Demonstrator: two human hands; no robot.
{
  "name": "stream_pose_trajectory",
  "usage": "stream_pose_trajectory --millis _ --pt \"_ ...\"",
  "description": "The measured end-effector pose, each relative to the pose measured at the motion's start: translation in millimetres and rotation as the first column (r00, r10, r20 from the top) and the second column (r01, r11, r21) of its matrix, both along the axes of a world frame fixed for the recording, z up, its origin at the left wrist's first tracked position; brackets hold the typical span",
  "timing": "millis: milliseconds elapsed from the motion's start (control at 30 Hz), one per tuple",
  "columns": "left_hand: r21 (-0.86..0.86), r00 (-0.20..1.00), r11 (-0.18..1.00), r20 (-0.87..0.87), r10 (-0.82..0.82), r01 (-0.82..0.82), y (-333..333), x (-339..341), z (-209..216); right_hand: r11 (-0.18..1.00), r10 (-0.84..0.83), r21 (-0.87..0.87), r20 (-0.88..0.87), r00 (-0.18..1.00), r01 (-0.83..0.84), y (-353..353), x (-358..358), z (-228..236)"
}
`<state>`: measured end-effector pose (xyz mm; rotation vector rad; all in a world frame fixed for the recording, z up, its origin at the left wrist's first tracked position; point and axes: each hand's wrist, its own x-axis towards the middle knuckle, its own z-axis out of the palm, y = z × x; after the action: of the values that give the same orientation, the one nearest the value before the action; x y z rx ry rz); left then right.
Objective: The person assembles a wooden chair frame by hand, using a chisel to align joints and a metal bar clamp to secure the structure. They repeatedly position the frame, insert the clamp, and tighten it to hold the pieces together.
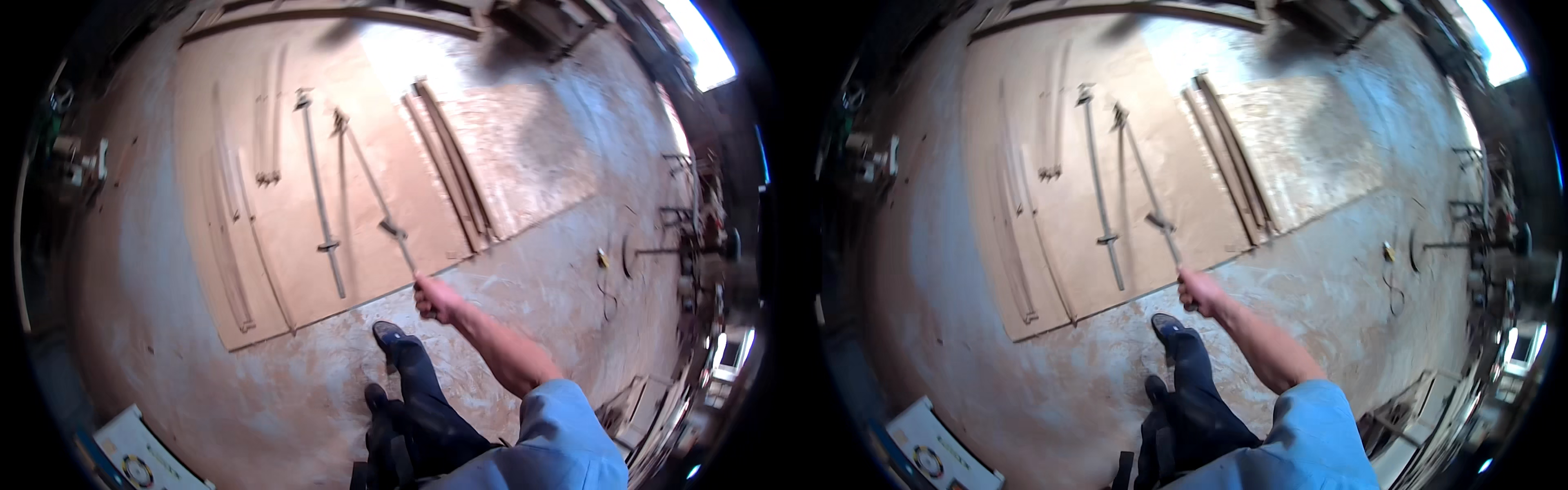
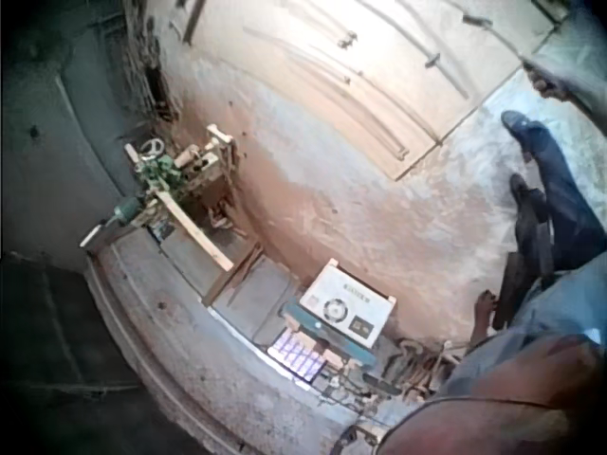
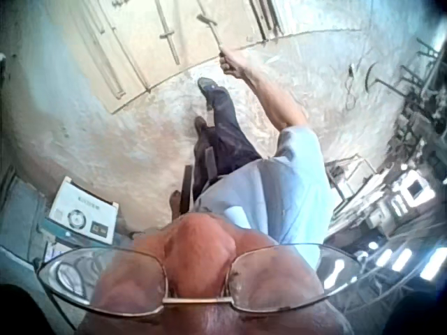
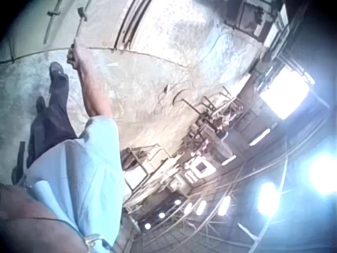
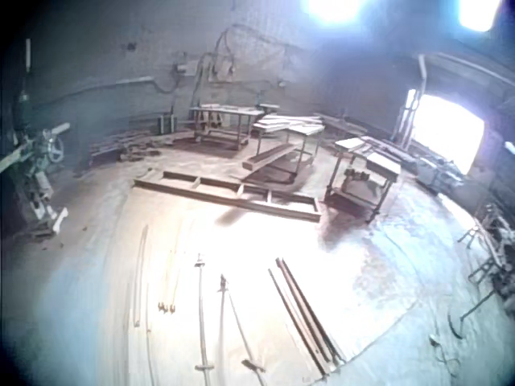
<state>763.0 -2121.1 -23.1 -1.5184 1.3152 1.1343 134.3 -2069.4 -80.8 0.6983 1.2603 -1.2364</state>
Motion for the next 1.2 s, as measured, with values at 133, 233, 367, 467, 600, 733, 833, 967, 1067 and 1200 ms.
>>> stream_pose_trajectory --millis 133,233,367,467,600,733,833,967,1067,1200 --pt "-0.172 0.851 0.894 -0.275 -0.448 0.415 -67.1 -25.3 -36.1 0.927 0.349 0.213 -0.182 0.919 -0.309 92.3 112.6 102.2" --pt "-0.407 0.66 0.801 -0.46 -0.594 0.438 -78.6 -184.0 10.0 0.983 0.167 0.099 -0.096 0.981 -0.157 147.8 204.1 195.7" --pt "-0.374 0.417 0.707 -0.608 -0.676 0.6 -34.6 -272.2 24.3 0.978 0.152 0.161 -0.129 0.98 -0.13 211.2 274.9 316.4" --pt "-0.453 0.181 0.491 -0.571 -0.801 0.744 28.1 -304.7 17.9 0.983 -0.171 0.049 -0.097 0.981 0.176 259.4 327.6 366.9" --pt "-0.73 -0.305 0.252 -0.537 -0.786 0.636 123.7 -287.2 3.4 0.959 -0.272 0.058 -0.063 0.96 0.276 317.1 430.5 453.0" --pt "-0.737 -0.631 0.112 -0.638 -0.442 0.666 249.7 -243.8 62.9 0.942 -0.311 0.095 -0.115 0.944 0.322 369.0 551.7 489.7" --pt "-0.749 -0.748 0.011 -0.662 -0.035 0.663 319.3 -197.5 59.0 0.921 -0.377 0.055 -0.126 0.918 0.386 398.8 633.2 505.5" --pt "-0.599 -0.735 -0.442 -0.623 -0.268 0.668 399.2 -135.2 78.2 0.72 -0.685 -0.197 -0.047 0.727 0.666 481.9 746.5 510.1" --pt "-0.662 -0.75 -0.377 -0.641 -0.162 0.647 465.5 -101.1 88.9 0.349 -0.898 -0.062 -0.306 0.315 0.935 563.0 829.9 540.8" --pt "-0.618 -0.677 -0.29 -0.603 -0.423 0.731 578.3 -67.7 171.8 0.022 -0.76 -0.22 -0.637 -0.126 0.975 628.5 978.8 500.8"
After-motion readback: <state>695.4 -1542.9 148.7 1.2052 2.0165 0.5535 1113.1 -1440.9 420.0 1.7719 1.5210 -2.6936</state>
